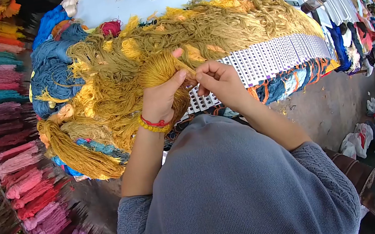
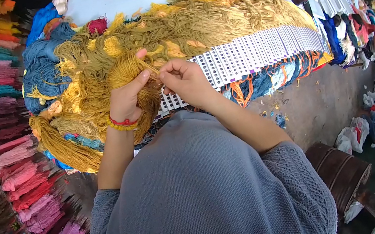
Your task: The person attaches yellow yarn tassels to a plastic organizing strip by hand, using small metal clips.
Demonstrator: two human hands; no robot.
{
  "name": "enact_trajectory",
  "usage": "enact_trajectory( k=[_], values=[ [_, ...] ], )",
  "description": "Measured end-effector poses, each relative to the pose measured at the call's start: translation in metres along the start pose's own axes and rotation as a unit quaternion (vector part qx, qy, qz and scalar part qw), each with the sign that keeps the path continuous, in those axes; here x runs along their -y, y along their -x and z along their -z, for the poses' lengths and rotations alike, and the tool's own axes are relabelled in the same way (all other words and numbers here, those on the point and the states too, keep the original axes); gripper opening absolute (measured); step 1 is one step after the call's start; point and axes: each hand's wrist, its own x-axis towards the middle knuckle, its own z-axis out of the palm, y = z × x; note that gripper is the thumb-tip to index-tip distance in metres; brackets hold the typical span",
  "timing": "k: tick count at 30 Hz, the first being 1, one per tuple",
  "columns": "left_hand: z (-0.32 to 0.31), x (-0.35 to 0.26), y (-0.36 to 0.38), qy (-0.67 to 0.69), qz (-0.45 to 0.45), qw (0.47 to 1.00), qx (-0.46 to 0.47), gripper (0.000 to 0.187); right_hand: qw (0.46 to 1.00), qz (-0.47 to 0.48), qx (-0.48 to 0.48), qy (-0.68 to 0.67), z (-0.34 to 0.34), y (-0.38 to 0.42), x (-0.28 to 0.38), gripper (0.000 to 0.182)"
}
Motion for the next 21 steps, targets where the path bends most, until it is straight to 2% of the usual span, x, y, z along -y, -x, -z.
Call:
enact_trajectory(
  k=[2,4,5,6,7,9,10,12,14,15,17,18,19,21],
  values=[
    [0.006,-0.001,-0.001,0.005,0.019,1.000,0.002,0.037,1.000,0.005,-0.005,0.011,0.000,0.000,0.002,0.007],
    [0.015,-0.002,-0.002,0.011,0.038,0.999,0.003,0.034,0.997,-0.047,-0.019,-0.050,-0.001,0.002,0.008,0.011],
    [0.021,-0.001,-0.003,0.082,0.092,0.991,0.053,0.032,0.974,-0.096,0.084,-0.190,0.007,0.001,0.009,0.016],
    [0.023,-0.001,-0.003,0.153,0.146,0.972,0.102,0.030,0.918,-0.142,0.184,-0.323,0.015,-0.001,0.009,0.020],
    [0.023,-0.001,-0.002,0.153,0.146,0.972,0.101,0.030,0.852,-0.107,0.281,-0.428,0.014,-0.001,0.011,0.029],
    [0.023,-0.003,-0.001,0.178,0.148,0.957,0.174,0.035,0.841,-0.101,0.247,-0.470,0.011,0.005,0.024,0.030],
    [0.023,-0.002,-0.001,0.178,0.148,0.957,0.173,0.035,0.828,-0.093,0.212,-0.510,0.009,0.007,0.030,0.032],
    [0.020,0.001,-0.003,0.182,0.123,0.962,0.161,0.042,0.835,-0.079,0.204,-0.504,0.012,0.002,0.029,0.033],
    [0.013,-0.003,-0.001,0.152,0.125,0.972,0.133,0.045,0.939,-0.026,0.177,-0.294,0.018,-0.003,0.020,0.030],
    [0.011,-0.005,-0.001,0.122,0.126,0.979,0.102,0.048,0.986,-0.031,0.074,-0.146,0.013,-0.004,0.014,0.027],
    [0.009,-0.003,-0.001,0.104,0.129,0.981,0.101,0.050,0.998,0.006,0.011,-0.058,-0.010,0.001,0.026,0.018],
    [0.007,-0.002,-0.001,0.086,0.132,0.982,0.101,0.051,0.995,0.035,0.003,-0.095,-0.013,-0.002,0.011,0.015],
    [0.005,-0.001,-0.001,0.086,0.132,0.982,0.102,0.051,0.995,0.035,0.003,-0.095,-0.010,-0.003,0.006,0.015],
    [0.001,0.000,-0.001,0.077,0.127,0.983,0.107,0.052,0.999,0.002,0.028,0.032,-0.007,-0.005,0.000,0.012]
  ],
)
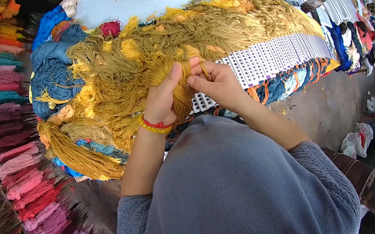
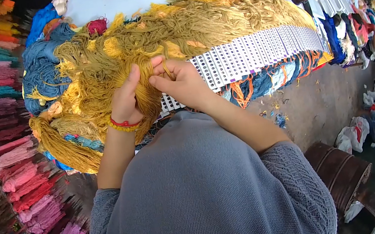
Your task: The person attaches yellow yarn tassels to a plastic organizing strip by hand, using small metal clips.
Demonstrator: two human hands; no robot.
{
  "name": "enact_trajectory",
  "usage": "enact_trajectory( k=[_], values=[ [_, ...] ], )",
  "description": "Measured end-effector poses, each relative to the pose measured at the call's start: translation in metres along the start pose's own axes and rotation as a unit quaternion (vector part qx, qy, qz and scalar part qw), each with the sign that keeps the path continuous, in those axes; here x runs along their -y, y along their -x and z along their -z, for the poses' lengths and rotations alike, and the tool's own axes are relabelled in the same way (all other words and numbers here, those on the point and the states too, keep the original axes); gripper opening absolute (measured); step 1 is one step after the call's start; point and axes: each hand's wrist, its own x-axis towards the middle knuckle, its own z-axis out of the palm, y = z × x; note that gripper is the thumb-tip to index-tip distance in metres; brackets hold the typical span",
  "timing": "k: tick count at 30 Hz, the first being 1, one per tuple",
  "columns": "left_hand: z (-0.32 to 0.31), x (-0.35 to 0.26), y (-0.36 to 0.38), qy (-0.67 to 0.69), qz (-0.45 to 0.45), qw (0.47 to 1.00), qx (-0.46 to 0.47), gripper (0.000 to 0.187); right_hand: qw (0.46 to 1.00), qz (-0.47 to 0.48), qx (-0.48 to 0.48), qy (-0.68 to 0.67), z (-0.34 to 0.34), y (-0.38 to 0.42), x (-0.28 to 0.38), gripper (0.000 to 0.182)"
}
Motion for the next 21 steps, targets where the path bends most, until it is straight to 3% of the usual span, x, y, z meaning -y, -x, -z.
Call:
enact_trajectory(
  k=[4,7,9,16,18,19,20,21],
  values=[
    [0.000,-0.003,0.001,0.018,-0.001,1.000,-0.017,0.052,1.000,-0.002,-0.006,0.024,0.000,-0.001,-0.002,0.010],
    [0.003,-0.003,0.002,0.016,-0.006,0.999,-0.035,0.048,0.998,0.026,-0.012,-0.057,-0.004,0.001,0.006,0.009],
    [0.005,-0.001,0.002,-0.010,-0.024,0.998,-0.062,0.039,0.999,-0.010,-0.010,-0.041,-0.005,0.004,0.014,0.009],
    [0.005,0.001,0.002,-0.124,-0.093,0.976,-0.149,0.024,0.999,0.006,-0.053,-0.009,-0.001,0.003,0.004,0.005],
    [0.015,0.001,0.000,-0.054,-0.034,0.988,-0.138,0.019,0.987,-0.062,-0.033,-0.146,0.004,0.004,0.005,0.010],
    [0.014,0.001,0.001,-0.054,-0.033,0.988,-0.138,0.019,0.987,-0.063,-0.034,-0.147,0.008,0.003,0.004,0.010],
    [0.012,0.000,0.001,-0.034,-0.029,0.991,-0.125,0.021,0.946,-0.061,0.091,-0.304,0.013,0.001,0.003,0.017],
    [0.011,-0.001,0.002,-0.014,-0.026,0.993,-0.112,0.024,0.866,-0.057,0.213,-0.449,0.016,0.001,0.002,0.024]
  ],
)
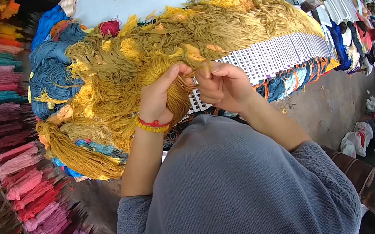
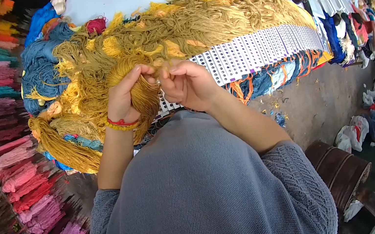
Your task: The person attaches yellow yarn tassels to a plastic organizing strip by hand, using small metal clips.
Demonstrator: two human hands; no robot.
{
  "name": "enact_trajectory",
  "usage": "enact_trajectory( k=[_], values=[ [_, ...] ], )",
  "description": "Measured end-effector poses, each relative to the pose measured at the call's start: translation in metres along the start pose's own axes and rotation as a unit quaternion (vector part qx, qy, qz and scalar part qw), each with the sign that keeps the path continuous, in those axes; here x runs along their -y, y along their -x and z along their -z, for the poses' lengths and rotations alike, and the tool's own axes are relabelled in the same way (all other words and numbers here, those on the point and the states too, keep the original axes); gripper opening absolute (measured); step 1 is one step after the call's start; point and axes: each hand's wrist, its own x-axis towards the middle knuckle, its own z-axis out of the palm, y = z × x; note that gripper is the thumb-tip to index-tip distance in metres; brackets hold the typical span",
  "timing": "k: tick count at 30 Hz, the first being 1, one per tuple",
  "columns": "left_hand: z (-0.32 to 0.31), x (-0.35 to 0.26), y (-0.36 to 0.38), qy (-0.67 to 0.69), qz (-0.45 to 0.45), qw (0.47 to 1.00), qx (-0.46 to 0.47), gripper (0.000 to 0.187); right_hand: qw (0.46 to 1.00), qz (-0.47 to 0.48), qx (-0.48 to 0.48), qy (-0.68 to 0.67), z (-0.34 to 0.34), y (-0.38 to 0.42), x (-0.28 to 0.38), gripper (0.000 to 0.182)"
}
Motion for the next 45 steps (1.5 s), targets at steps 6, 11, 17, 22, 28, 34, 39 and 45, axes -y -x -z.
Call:
enact_trajectory(
  k=[6,11,17,22,28,34,39,45],
  values=[
    [-0.006,-0.004,0.001,0.078,0.022,0.996,0.027,0.039,0.913,0.032,-0.237,0.331,-0.027,-0.005,-0.002,0.022],
    [-0.004,0.000,0.001,0.049,0.020,0.998,0.037,0.041,0.887,0.121,-0.227,0.383,-0.021,-0.012,-0.016,0.018],
    [0.000,0.000,0.001,0.035,0.019,0.997,0.065,0.041,0.848,0.038,-0.229,0.476,-0.011,-0.009,-0.014,0.014],
    [-0.001,-0.003,0.003,0.042,0.014,0.997,0.057,0.034,0.855,0.040,-0.269,0.443,-0.025,-0.009,-0.010,0.010],
    [-0.006,-0.001,0.003,0.000,-0.018,1.000,0.009,0.033,0.848,0.073,-0.248,0.462,-0.017,-0.006,-0.012,0.009],
    [-0.007,-0.003,0.002,-0.031,-0.051,0.998,0.000,0.034,0.818,0.117,-0.248,0.506,-0.006,-0.005,-0.015,0.009],
    [-0.006,-0.004,0.003,0.001,-0.035,0.999,0.010,0.033,0.879,0.049,-0.257,0.400,-0.015,-0.005,-0.011,0.007],
    [-0.003,-0.004,0.002,-0.022,-0.035,0.999,-0.006,0.032,0.893,0.035,-0.239,0.378,-0.010,-0.005,-0.010,0.008]
  ],
)
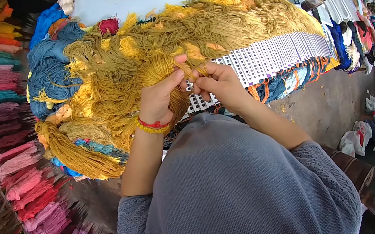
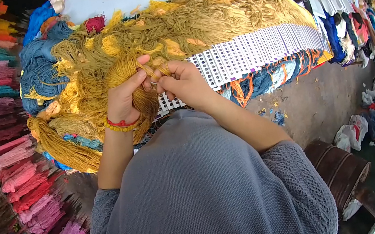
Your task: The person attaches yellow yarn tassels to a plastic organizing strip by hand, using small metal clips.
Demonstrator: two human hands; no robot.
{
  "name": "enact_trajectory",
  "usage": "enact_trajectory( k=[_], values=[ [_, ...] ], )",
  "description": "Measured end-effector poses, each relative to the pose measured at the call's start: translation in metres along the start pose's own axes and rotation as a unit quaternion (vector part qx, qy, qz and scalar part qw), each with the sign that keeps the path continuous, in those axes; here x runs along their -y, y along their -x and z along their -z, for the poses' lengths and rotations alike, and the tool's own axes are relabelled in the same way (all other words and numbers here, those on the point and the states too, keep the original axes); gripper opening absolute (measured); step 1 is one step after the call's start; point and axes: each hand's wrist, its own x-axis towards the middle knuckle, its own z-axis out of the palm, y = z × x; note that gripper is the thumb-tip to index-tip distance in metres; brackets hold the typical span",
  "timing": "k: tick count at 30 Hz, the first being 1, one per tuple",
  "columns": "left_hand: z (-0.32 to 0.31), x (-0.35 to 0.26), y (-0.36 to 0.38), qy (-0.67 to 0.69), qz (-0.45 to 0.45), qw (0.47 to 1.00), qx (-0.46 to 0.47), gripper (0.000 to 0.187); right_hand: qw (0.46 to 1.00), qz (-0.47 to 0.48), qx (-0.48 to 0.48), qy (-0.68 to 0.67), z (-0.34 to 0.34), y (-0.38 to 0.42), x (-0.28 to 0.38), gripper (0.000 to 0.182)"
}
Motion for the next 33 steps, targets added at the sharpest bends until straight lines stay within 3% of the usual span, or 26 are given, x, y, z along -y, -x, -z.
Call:
enact_trajectory(
  k=[8,9,10,11,13,14,15,16,17,18,19,20,21,22,23,25,26,28,29,30,32,33],
  values=[
    [0.000,-0.001,0.000,-0.029,-0.023,0.999,0.021,0.031,1.000,-0.008,-0.008,0.002,-0.001,0.000,0.004,0.006],
    [-0.002,-0.002,0.001,-0.061,-0.031,0.998,0.013,0.031,0.987,0.048,-0.020,0.151,0.002,0.000,0.004,0.005],
    [0.000,-0.001,0.000,-0.061,-0.031,0.998,0.012,0.031,0.949,0.103,-0.030,0.296,0.006,-0.001,0.004,0.007],
    [0.004,0.000,-0.002,-0.075,-0.026,0.996,0.038,0.027,0.949,0.102,-0.030,0.296,0.010,-0.003,0.007,0.007],
    [0.016,0.004,-0.007,-0.088,-0.022,0.994,0.062,0.023,0.787,0.357,-0.081,0.496,0.017,-0.011,0.017,0.011],
    [0.027,0.009,-0.011,-0.041,0.047,0.995,0.078,0.021,0.790,0.361,-0.091,0.487,0.018,-0.016,0.021,0.012],
    [0.036,0.019,-0.015,0.006,0.118,0.988,0.095,0.018,0.828,0.366,-0.062,0.421,0.016,-0.021,0.020,0.013],
    [0.042,0.033,-0.019,0.088,0.120,0.983,0.108,0.011,0.860,0.367,-0.035,0.353,0.011,-0.026,0.018,0.014],
    [0.049,0.042,-0.022,0.090,0.122,0.982,0.110,0.011,0.925,0.333,0.006,0.185,0.007,-0.034,0.007,0.011],
    [0.058,0.046,-0.025,0.146,0.093,0.984,0.054,0.014,0.976,0.216,0.030,-0.022,0.010,-0.038,0.006,0.007],
    [0.070,0.047,-0.027,0.200,0.061,0.978,-0.003,0.019,0.968,0.088,0.053,-0.227,0.015,-0.043,0.005,0.005],
    [0.091,0.043,-0.030,0.250,0.045,0.967,-0.001,0.022,0.933,0.041,0.043,-0.354,0.038,-0.056,-0.003,0.010],
    [0.117,0.034,-0.029,0.299,0.031,0.954,0.000,0.025,0.939,0.038,-0.031,-0.341,0.054,-0.062,0.002,0.016],
    [0.141,0.021,-0.026,0.275,0.005,0.961,-0.040,0.025,0.916,0.005,-0.009,-0.401,0.087,-0.070,-0.004,0.016],
    [0.167,0.007,-0.023,0.249,-0.021,0.965,-0.078,0.026,0.914,-0.004,-0.050,-0.403,0.120,-0.076,-0.011,0.016],
    [0.227,-0.017,-0.014,0.175,-0.095,0.951,-0.237,0.026,0.925,0.010,-0.191,-0.328,0.181,-0.076,-0.017,0.014],
    [0.261,-0.030,-0.006,0.183,-0.097,0.950,-0.236,0.019,0.914,0.014,-0.159,-0.373,0.218,-0.071,-0.021,0.013],
    [0.309,-0.067,0.006,0.090,-0.150,0.911,-0.374,0.011,0.914,0.015,-0.258,-0.314,0.294,-0.061,-0.024,0.013],
    [0.352,-0.088,0.015,0.005,-0.143,0.923,-0.356,0.009,0.911,0.046,-0.286,-0.292,0.338,-0.050,-0.024,0.013],
    [0.370,-0.110,0.021,-0.040,-0.159,0.885,-0.436,0.012,0.911,0.043,-0.288,-0.291,0.317,-0.050,-0.014,0.013],
    [0.369,-0.168,0.034,-0.141,-0.183,0.855,-0.465,0.017,0.846,0.128,-0.497,-0.142,0.390,-0.009,0.046,0.016],
    [0.342,-0.192,0.031,-0.093,-0.182,0.854,-0.479,0.017,0.788,0.169,-0.588,-0.062,0.421,0.026,0.075,0.018]
  ],
)
